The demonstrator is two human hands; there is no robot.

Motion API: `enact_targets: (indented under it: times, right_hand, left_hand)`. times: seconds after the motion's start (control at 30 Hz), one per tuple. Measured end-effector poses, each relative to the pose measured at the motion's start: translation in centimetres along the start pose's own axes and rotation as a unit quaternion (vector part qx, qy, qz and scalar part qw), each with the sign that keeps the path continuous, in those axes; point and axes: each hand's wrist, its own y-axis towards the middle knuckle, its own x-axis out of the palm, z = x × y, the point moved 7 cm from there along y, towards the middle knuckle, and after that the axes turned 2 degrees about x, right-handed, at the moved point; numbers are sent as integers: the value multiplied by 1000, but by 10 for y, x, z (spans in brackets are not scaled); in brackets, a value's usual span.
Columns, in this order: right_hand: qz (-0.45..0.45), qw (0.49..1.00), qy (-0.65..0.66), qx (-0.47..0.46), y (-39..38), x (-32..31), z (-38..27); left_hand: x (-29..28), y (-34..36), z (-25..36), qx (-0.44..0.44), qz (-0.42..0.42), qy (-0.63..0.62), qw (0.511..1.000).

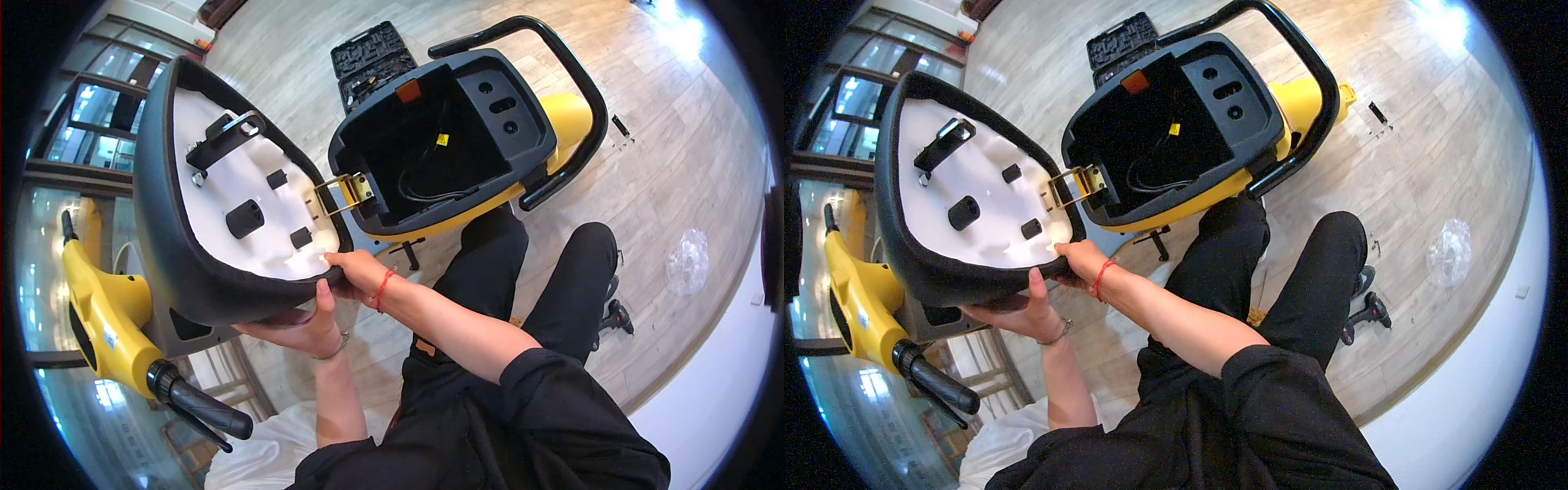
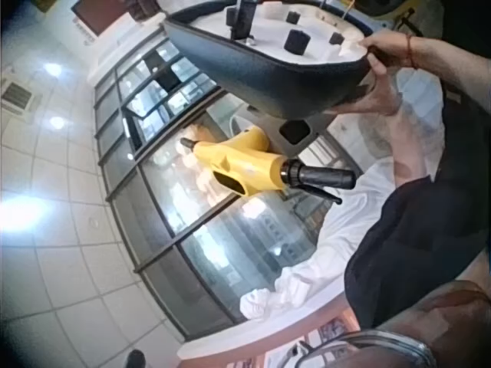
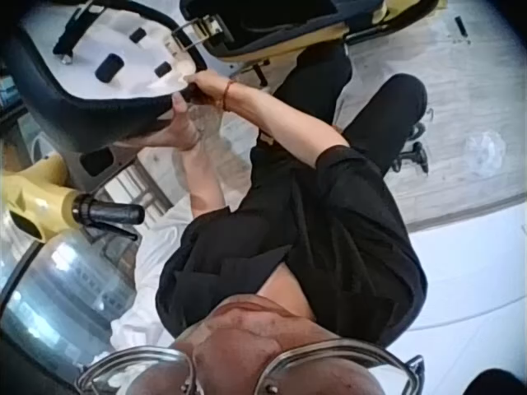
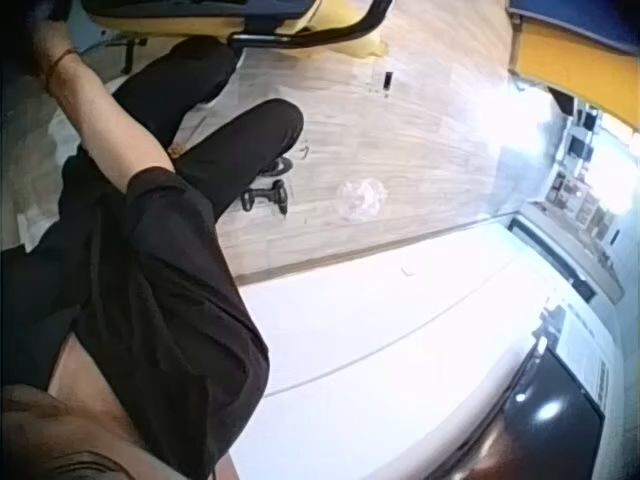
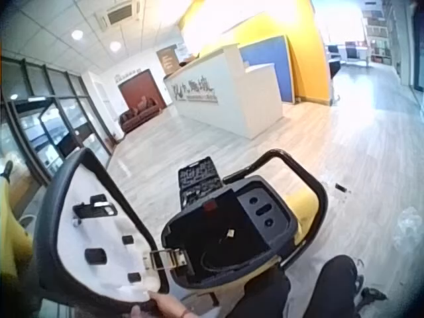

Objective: Installing the seat assembly and screwing it into place on an electric scooter using a power drill.

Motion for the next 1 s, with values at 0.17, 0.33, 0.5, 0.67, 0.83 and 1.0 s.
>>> enact_targets:
  times: [0.17,0.33,0.5,0.67,0.83,1.0]
  right_hand:
    - [6,1000,26,-7,-2,-2,0]
    - [-4,999,42,-22,-1,-1,1]
    - [-4,998,58,-32,0,0,0]
    - [53,991,110,-53,0,-5,6]
    - [75,975,189,-88,7,-4,14]
    - [100,958,238,-121,10,-9,16]
  left_hand:
    - [1,2,-1,-4,-7,-1,1000]
    - [6,1,3,6,-25,8,1000]
    - [13,3,6,17,-44,17,999]
    - [17,2,7,23,-50,40,998]
    - [19,1,1,13,-62,65,996]
    - [24,-4,-1,10,-75,12,997]
